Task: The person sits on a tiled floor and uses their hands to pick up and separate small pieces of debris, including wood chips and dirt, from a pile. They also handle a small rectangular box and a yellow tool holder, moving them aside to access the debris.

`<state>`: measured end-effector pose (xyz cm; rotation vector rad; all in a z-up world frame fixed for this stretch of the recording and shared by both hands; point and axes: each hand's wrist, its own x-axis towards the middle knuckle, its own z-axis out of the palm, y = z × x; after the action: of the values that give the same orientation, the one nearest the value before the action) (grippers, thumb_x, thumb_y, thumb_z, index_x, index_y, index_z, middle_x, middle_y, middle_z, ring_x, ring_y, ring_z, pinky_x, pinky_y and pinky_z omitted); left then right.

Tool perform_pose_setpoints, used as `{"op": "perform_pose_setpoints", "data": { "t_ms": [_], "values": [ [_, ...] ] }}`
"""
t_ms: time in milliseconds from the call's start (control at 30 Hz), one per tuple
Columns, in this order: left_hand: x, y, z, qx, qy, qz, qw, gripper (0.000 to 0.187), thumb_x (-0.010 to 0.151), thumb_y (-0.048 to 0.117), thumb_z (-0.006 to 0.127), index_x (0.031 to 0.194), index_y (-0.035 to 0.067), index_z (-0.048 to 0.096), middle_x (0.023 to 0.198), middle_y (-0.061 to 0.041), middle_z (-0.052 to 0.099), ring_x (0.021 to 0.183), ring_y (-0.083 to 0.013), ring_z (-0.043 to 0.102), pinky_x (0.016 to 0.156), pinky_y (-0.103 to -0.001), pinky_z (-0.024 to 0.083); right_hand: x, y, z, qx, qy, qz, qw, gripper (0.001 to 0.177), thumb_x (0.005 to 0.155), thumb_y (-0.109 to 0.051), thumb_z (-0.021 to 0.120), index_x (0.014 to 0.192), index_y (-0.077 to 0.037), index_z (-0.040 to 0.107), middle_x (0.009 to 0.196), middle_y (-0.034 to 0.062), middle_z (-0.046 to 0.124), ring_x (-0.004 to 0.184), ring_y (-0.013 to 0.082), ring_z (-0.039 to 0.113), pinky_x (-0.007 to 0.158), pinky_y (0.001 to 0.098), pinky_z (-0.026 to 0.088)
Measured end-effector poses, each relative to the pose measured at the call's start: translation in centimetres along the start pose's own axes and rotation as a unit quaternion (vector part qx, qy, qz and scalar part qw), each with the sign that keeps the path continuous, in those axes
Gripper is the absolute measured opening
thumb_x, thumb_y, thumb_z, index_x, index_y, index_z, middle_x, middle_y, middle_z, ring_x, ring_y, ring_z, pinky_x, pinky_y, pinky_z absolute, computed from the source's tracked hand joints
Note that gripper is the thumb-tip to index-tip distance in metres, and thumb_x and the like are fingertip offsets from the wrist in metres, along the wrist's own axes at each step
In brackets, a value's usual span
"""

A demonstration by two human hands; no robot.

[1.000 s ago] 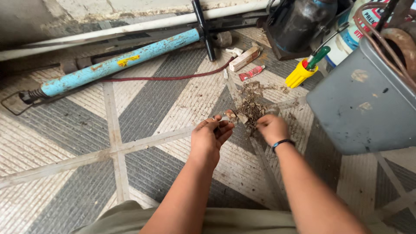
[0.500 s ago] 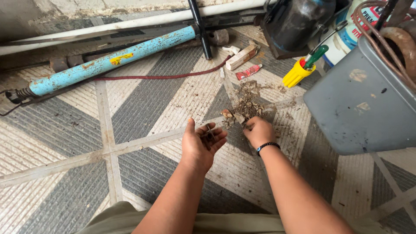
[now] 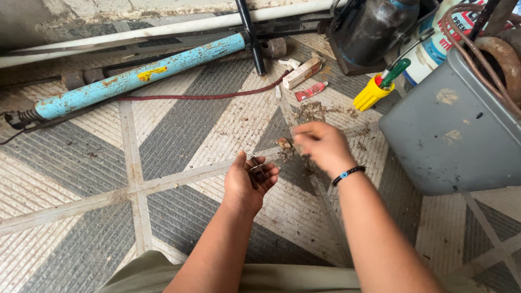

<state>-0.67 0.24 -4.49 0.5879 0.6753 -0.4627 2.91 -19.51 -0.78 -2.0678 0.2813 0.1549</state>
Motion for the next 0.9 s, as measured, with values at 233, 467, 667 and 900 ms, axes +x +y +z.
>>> {"op": "perform_pose_setpoints", "data": {
  "t_ms": [233,467,667,900],
  "values": [
    [0.4,-0.4,0.0,0.002,0.021,-0.003,1.0,0.05,0.107,0.044,0.033,0.096,0.001,0.054,0.084,-0.02,0.063,0.075,-0.033,0.066,0.072,-0.046,0.059,2.7,10.1,-1.1,-0.269,0.076,0.018,0.96,0.039,0.086,-0.015,0.077,0.124,-0.017,0.068,0.119,0.0103,0.072,0.105,0.0289,0.071,0.093,0.0425,0.055],
    [0.7,-0.6,-0.2,0.015,0.036,-0.006,0.999,0.05,0.107,0.044,0.033,0.097,0.0,0.054,0.086,-0.02,0.063,0.077,-0.0341,0.066,0.073,-0.047,0.059,1.1,8.8,1.6,-0.354,0.072,0.018,0.932,0.04,0.08,-0.014,0.083,0.117,-0.02,0.07,0.128,0.015,0.058,0.118,0.0366,0.061,0.097,0.0455,0.052],
    [0.6,-0.7,-0.1,0.03,0.053,-0.007,0.998,0.052,0.107,0.045,0.033,0.099,-0.001,0.056,0.088,-0.02,0.063,0.079,-0.0341,0.066,0.075,-0.047,0.06,2.2,12.1,1.3,-0.326,0.106,0.018,0.939,0.029,0.081,-0.015,0.082,0.107,-0.014,0.07,0.104,0.0113,0.074,0.101,0.0326,0.071,0.089,0.0448,0.057],
    [0.5,-0.7,-0.2,0.038,0.031,-0.005,0.999,0.055,0.107,0.046,0.03,0.103,-0.003,0.057,0.09,-0.02,0.063,0.08,-0.0339,0.066,0.077,-0.048,0.06,4.5,11.6,-2.3,-0.089,0.091,0.074,0.989,0.029,0.081,-0.011,0.079,0.108,-0.003,0.075,0.093,0.0081,0.076,0.08,0.0183,0.072,0.075,0.0326,0.059]
  ]
}}
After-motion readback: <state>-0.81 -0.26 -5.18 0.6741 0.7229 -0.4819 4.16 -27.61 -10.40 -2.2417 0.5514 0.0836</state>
